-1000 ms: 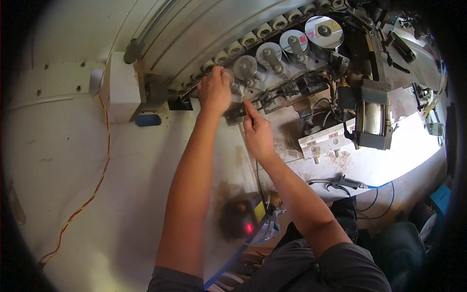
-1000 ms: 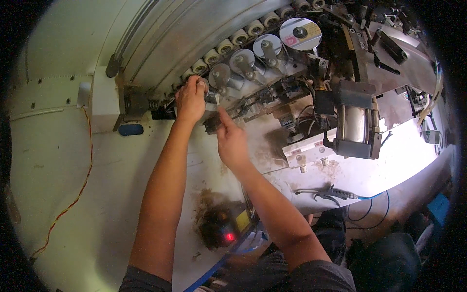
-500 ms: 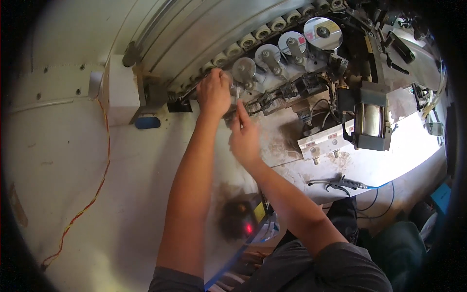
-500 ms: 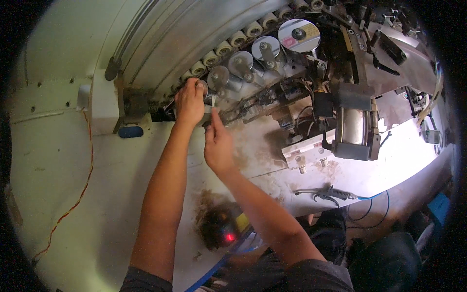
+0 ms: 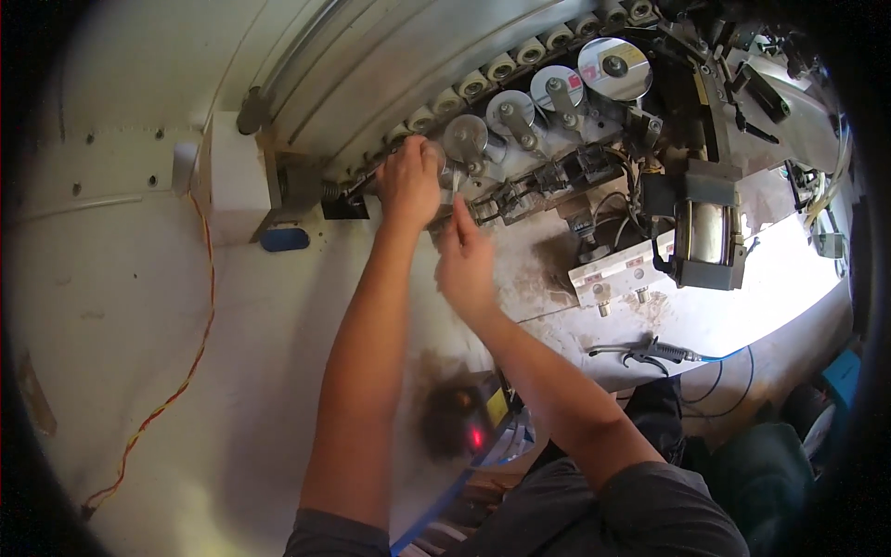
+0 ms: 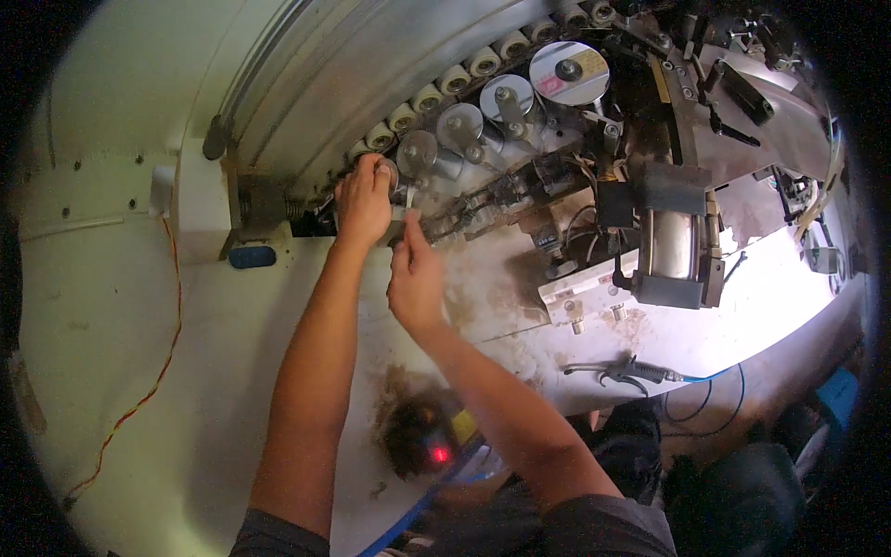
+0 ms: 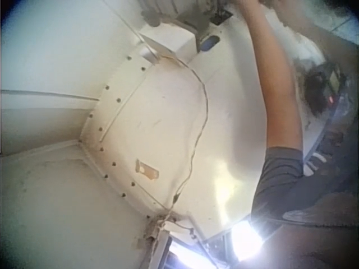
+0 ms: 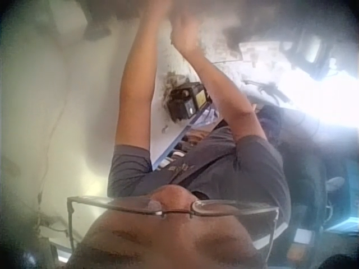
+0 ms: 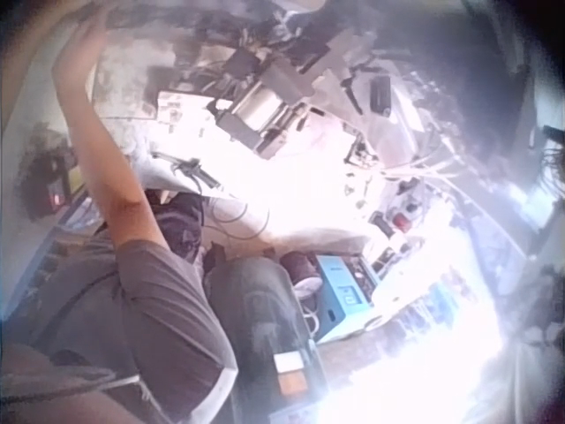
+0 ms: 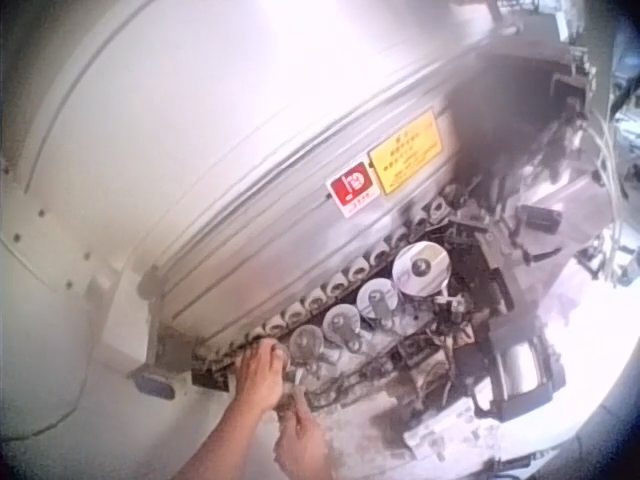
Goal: The person works on a large industrial machine, using a screwdriver to turn small components on a rotating assembly and periodically using a handheld nozzle to spray air or fluid onto the parts.
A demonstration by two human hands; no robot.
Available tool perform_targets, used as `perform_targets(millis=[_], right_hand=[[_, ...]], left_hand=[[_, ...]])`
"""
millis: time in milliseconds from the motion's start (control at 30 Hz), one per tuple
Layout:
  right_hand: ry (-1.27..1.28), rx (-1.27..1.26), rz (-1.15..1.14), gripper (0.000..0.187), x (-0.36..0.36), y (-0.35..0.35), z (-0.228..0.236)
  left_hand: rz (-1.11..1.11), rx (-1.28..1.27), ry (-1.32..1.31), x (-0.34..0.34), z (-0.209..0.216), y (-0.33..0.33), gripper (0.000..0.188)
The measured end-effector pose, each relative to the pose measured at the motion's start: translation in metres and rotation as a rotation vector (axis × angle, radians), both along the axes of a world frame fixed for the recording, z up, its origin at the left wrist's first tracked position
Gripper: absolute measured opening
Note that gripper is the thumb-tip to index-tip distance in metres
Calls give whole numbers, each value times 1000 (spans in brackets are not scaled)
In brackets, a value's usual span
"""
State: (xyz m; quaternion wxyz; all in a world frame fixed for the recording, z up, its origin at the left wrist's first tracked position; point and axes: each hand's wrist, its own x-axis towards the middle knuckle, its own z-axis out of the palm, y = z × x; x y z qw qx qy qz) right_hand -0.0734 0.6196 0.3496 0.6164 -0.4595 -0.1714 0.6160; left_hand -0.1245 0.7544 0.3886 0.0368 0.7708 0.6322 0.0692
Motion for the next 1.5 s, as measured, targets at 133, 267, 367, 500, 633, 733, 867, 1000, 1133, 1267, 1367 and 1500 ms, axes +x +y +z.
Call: perform_targets(millis=[133,267,367,500,633,733,867,1000,1133,1267,1367,1500], right_hand=[[44,-60,54,46,6,-1,8],[-29,33,-59,50,-8,-2,-10],[-62,23,-44,50,-7,-2,-7],[-13,-27,20,46,5,2,10],[-2,45,-44,46,4,-6,1],[178,-84,42,47,14,-6,8],[29,61,-24,50,14,-8,-6],[96,31,35,50,24,-11,8],[-28,41,98,50,27,-11,-12],[33,34,114,49,44,-2,-7],[-143,130,158,49,51,-38,-31],[-282,104,402,51,93,-128,-30]], left_hand=[[2,11,0,-4,3,-3,34],[-21,-10,-19,-3,-3,2,34],[-25,9,-27,-4,0,-2,34],[9,-8,-18,-5,1,-2,34],[-1,-6,-18,0,2,-2,34],[12,-3,-5,-2,2,-3,34],[3,-29,-23,-2,1,-2,34],[18,-14,-4,-8,0,-2,34],[-19,7,-49,-2,-1,-2,35],[-25,-43,-56,-6,0,3,34],[-182,-2,-120,-7,3,0,41],[-122,18,15,12,13,-11,55]])
